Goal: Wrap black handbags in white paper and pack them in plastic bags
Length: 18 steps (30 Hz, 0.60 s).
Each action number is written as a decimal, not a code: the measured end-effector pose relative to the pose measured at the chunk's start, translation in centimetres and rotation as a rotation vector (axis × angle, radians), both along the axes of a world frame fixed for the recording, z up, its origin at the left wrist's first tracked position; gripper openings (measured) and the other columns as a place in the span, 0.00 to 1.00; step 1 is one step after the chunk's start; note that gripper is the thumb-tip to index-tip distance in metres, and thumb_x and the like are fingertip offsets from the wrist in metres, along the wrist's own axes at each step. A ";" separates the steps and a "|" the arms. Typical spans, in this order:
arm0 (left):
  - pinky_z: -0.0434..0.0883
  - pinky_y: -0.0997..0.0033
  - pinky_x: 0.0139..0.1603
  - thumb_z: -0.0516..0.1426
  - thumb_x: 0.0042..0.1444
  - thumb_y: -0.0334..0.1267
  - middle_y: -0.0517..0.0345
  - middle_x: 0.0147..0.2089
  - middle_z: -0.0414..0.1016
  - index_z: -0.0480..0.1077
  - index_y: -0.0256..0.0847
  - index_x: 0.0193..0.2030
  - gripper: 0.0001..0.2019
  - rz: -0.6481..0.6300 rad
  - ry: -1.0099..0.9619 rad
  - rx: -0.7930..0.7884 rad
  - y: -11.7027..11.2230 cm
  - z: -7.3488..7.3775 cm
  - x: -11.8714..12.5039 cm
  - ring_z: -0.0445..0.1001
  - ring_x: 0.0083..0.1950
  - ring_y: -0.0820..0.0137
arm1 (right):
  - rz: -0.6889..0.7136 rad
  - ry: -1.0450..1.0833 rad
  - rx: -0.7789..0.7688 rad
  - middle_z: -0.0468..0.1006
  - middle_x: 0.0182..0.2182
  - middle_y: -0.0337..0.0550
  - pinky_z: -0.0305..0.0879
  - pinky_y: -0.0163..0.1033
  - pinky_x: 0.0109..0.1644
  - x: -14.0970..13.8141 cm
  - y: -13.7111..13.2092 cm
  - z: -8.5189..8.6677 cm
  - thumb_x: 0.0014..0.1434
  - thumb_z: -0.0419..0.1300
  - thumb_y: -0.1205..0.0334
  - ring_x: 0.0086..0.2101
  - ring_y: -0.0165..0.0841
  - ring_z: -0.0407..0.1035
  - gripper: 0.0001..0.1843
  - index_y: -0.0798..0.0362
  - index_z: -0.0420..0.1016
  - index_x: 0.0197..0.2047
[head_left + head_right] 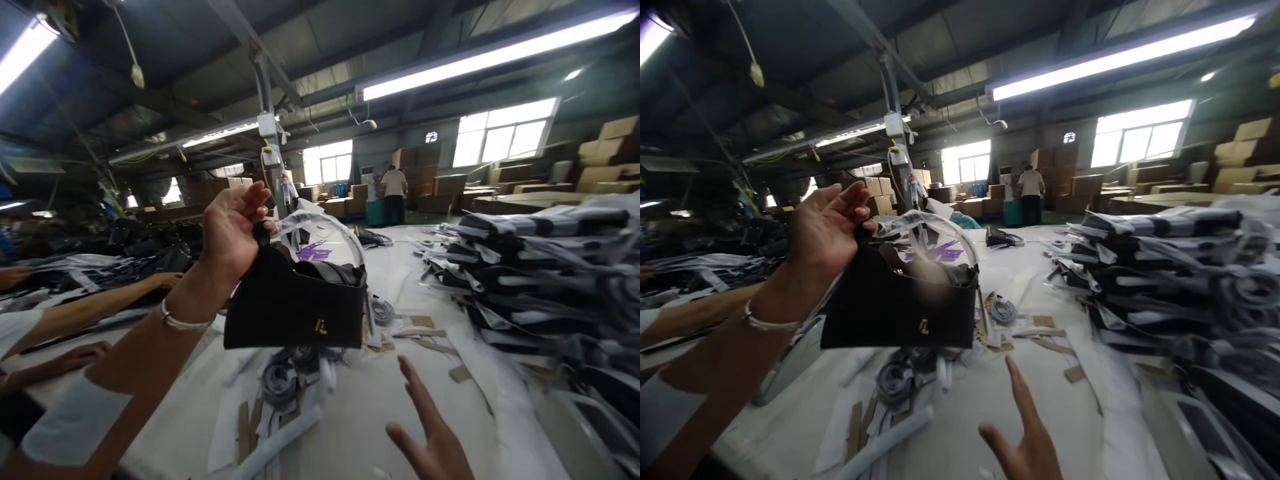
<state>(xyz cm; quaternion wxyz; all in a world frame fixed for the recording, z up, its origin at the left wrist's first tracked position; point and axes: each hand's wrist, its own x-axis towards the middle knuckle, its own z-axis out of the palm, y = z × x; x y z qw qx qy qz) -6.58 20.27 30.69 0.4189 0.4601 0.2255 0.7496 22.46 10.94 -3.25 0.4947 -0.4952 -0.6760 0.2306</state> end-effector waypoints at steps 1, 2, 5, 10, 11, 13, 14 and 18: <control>0.67 0.75 0.26 0.53 0.59 0.37 0.54 0.39 0.76 0.76 0.34 0.39 0.12 -0.049 -0.023 -0.039 -1.4 -0.5 0.6 0.67 0.28 0.77 | -0.013 0.061 -0.012 0.51 0.71 0.51 0.56 0.58 0.66 0.8 -0.2 1.0 0.60 0.60 0.39 0.67 0.50 0.52 0.49 0.43 0.40 0.75; 0.68 0.75 0.28 0.52 0.60 0.38 0.54 0.41 0.76 0.76 0.34 0.40 0.13 -0.102 -0.046 -0.079 -2.7 -1.2 1.2 0.68 0.29 0.76 | -0.007 0.131 -0.025 0.48 0.72 0.51 0.53 0.58 0.67 1.6 -0.7 2.0 0.60 0.57 0.35 0.68 0.49 0.48 0.51 0.44 0.36 0.75; 0.69 0.73 0.31 0.52 0.62 0.41 0.54 0.45 0.76 0.76 0.38 0.43 0.13 -0.228 -0.070 -0.162 -5.9 -4.7 2.9 0.72 0.35 0.72 | 0.054 0.271 -0.101 0.45 0.73 0.49 0.49 0.57 0.68 3.6 -3.3 3.8 0.60 0.50 0.29 0.69 0.47 0.42 0.51 0.46 0.36 0.75; 0.73 0.67 0.37 0.52 0.60 0.45 0.56 0.52 0.76 0.75 0.46 0.45 0.13 -0.171 -0.053 -0.348 -7.4 -13.4 5.0 0.75 0.42 0.67 | -0.074 0.205 -0.346 0.55 0.70 0.50 0.52 0.57 0.68 5.5 -8.3 2.8 0.62 0.58 0.39 0.67 0.47 0.51 0.45 0.46 0.46 0.74; 0.74 0.66 0.38 0.51 0.60 0.45 0.55 0.51 0.76 0.75 0.45 0.44 0.14 -0.104 -0.001 -0.421 -7.0 -15.3 5.3 0.75 0.42 0.68 | -0.137 0.182 -0.370 0.56 0.69 0.51 0.51 0.57 0.68 5.9 -8.9 2.5 0.62 0.59 0.40 0.67 0.46 0.52 0.44 0.47 0.47 0.74; 0.75 0.64 0.39 0.50 0.60 0.44 0.50 0.49 0.77 0.74 0.42 0.41 0.14 -0.055 0.053 -0.497 -5.8 -18.9 6.0 0.76 0.42 0.66 | -0.230 0.119 -0.408 0.58 0.69 0.51 0.51 0.58 0.68 6.7 -9.4 2.2 0.61 0.60 0.40 0.66 0.47 0.54 0.45 0.48 0.49 0.73; 0.76 0.63 0.39 0.50 0.60 0.45 0.48 0.48 0.77 0.74 0.41 0.40 0.14 -0.037 0.090 -0.527 -5.2 -20.6 6.2 0.77 0.41 0.66 | -0.256 0.075 -0.432 0.60 0.68 0.52 0.51 0.58 0.68 7.2 -9.4 2.2 0.60 0.60 0.39 0.66 0.48 0.56 0.45 0.48 0.50 0.73; 0.77 0.58 0.41 0.56 0.58 0.45 0.45 0.42 0.80 0.74 0.38 0.39 0.13 -0.019 0.354 -0.616 -4.1 -25.4 6.5 0.79 0.43 0.61 | -0.296 -0.109 -0.522 0.70 0.61 0.58 0.63 0.61 0.62 8.6 -8.6 2.2 0.62 0.56 0.38 0.55 0.52 0.72 0.46 0.52 0.47 0.74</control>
